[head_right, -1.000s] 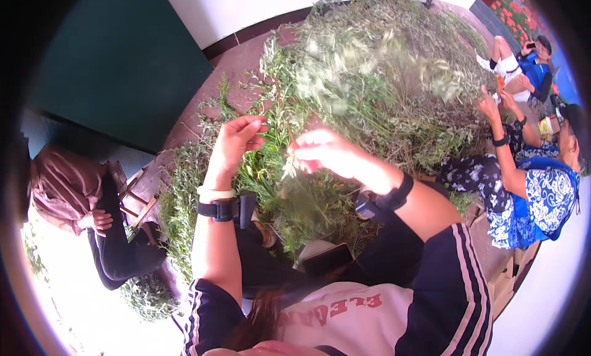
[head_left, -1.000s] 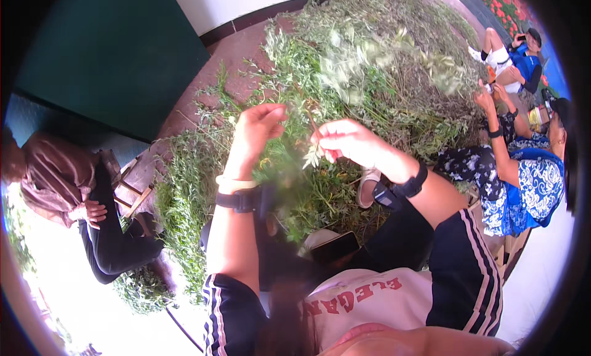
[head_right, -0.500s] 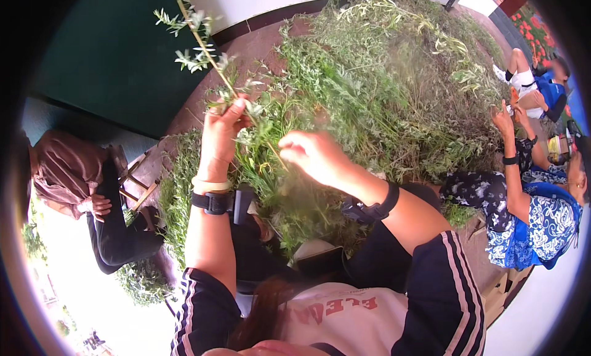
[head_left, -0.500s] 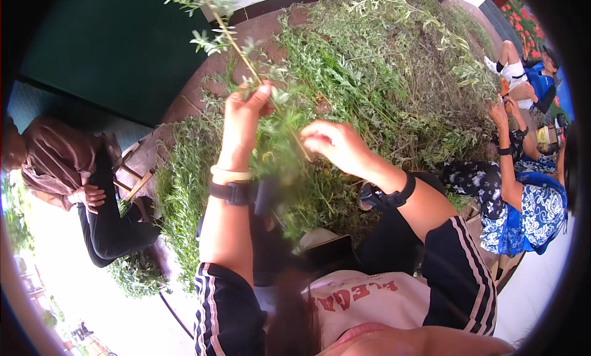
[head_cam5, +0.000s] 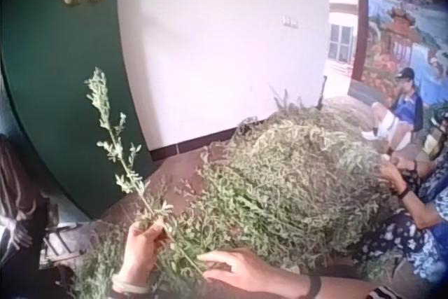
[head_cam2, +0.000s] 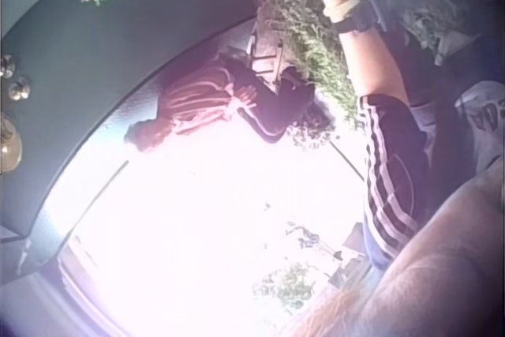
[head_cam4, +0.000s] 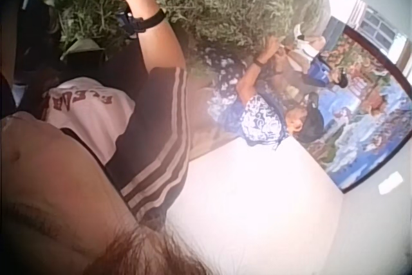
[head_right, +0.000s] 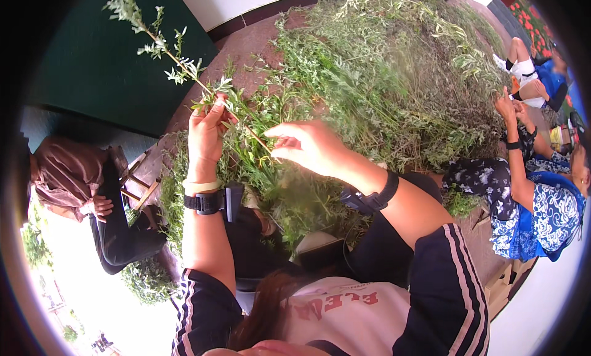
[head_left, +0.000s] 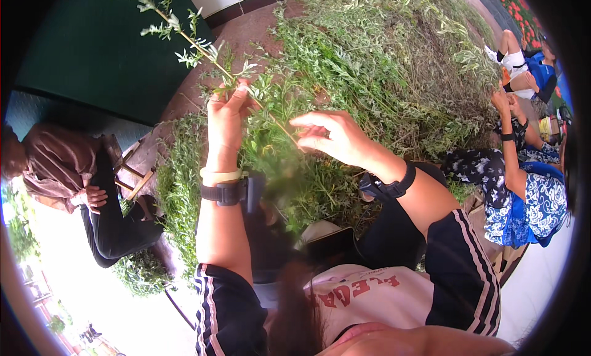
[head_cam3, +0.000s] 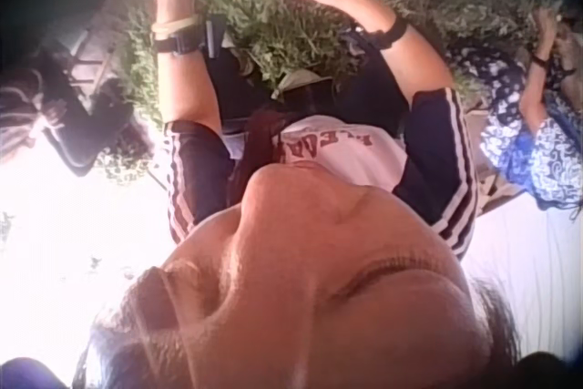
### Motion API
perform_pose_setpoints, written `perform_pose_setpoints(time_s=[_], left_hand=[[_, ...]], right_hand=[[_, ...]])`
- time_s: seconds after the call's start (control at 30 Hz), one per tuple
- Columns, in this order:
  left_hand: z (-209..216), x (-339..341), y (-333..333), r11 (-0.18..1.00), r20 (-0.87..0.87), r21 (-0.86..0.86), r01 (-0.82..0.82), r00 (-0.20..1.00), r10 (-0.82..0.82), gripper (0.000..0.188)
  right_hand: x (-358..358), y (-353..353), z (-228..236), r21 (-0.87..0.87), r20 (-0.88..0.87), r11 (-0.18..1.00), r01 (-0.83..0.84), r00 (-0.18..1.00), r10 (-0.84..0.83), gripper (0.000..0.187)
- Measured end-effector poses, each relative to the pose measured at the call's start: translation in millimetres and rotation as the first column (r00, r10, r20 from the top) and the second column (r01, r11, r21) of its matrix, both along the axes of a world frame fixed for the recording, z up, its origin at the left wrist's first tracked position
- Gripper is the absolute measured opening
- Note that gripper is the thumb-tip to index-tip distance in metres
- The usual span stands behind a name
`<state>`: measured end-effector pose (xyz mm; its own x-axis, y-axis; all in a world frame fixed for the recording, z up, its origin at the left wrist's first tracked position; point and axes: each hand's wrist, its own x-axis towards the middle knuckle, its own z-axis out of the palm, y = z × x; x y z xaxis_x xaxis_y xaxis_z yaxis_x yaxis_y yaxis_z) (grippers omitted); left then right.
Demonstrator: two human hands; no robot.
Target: The person picks through a large pile of green leafy herbs on the floor, pulling out individual stems and removing small yellow flowers or dead leaves by hand.
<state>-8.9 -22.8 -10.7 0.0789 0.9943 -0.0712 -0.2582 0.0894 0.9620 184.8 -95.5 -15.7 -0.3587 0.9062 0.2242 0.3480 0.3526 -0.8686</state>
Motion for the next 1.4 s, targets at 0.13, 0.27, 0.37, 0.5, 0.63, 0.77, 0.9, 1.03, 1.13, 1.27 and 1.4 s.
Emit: perform_pose_setpoints(time_s=[0.13, 0.27, 0.37, 0.5, 0.63, 0.77, 0.9, 1.03, 1.13, 1.27, 1.4], left_hand=[[-2.6, 0.5, -0.5, 0.999, 0.053, -0.003, -0.052, 0.997, 0.053, 0.014], [-2.9, -3.0, 1.6, 0.998, 0.007, 0.010, -0.067, 0.998, 0.067, 0.012], [-4.5, -3.8, 4.1, 0.997, 0.011, 0.021, -0.075, 0.997, 0.074, 0.010], [-0.7, -29.1, 14.4, 0.964, 0.007, 0.113, -0.239, 0.971, 0.240, 0.008], [2.5, -33.3, 12.0, 0.976, 0.049, 0.080, -0.205, 0.978, 0.201, 0.007], [4.4, -16.9, 6.4, 0.987, 0.018, 0.087, -0.132, 0.991, 0.131, 0.006], [-0.2, 4.9, 1.0, 0.998, -0.032, 0.050, -0.024, 0.999, 0.026, 0.009], [-3.9, 18.0, -4.9, 0.999, -0.052, 0.025, 0.049, 0.998, -0.047, 0.009], [-6.8, 21.6, -6.6, 0.996, -0.060, 0.025, 0.086, 0.995, -0.084, 0.008], [-6.0, 22.6, -6.0, 0.997, -0.021, -0.001, 0.074, 0.997, -0.074, 0.008], [-4.6, 18.9, -5.6, 0.997, -0.027, -0.023, 0.068, 0.997, -0.069, 0.009]], right_hand=[[-0.9, 2.6, -6.3, 0.099, 0.085, 0.995, 0.015, 0.996, -0.024, 0.017], [-5.0, 3.1, -3.6, 0.138, 0.136, 0.990, 0.038, 0.989, -0.057, 0.009], [-2.6, 4.8, 1.9, 0.133, 0.116, 0.989, 0.060, 0.990, -0.075, 0.008], [2.6, 5.0, 7.6, 0.076, 0.185, 0.997, 0.027, 0.982, -0.040, 0.009], [16.8, 7.1, 9.1, -0.236, 0.380, 0.968, -0.080, 0.910, 0.168, 0.011], [11.0, 4.4, 10.1, -0.073, 0.340, 0.997, -0.040, 0.938, 0.063, 0.015], [4.3, 6.8, 14.5, -0.099, 0.052, 0.986, 0.137, 0.990, -0.133, 0.034], [-6.4, 6.1, 15.5, -0.045, -0.101, 0.993, 0.106, 0.989, -0.110, 0.034], [-4.3, 7.3, 11.8, 0.067, 0.045, 0.997, 0.029, 0.998, -0.032, 0.025], [-1.2, 12.0, 0.0, 0.170, -0.025, 0.985, -0.034, 0.999, 0.039, 0.013], [-1.8, 11.1, 1.9, 0.122, -0.088, 0.992, -0.029, 0.995, 0.040, 0.013]])
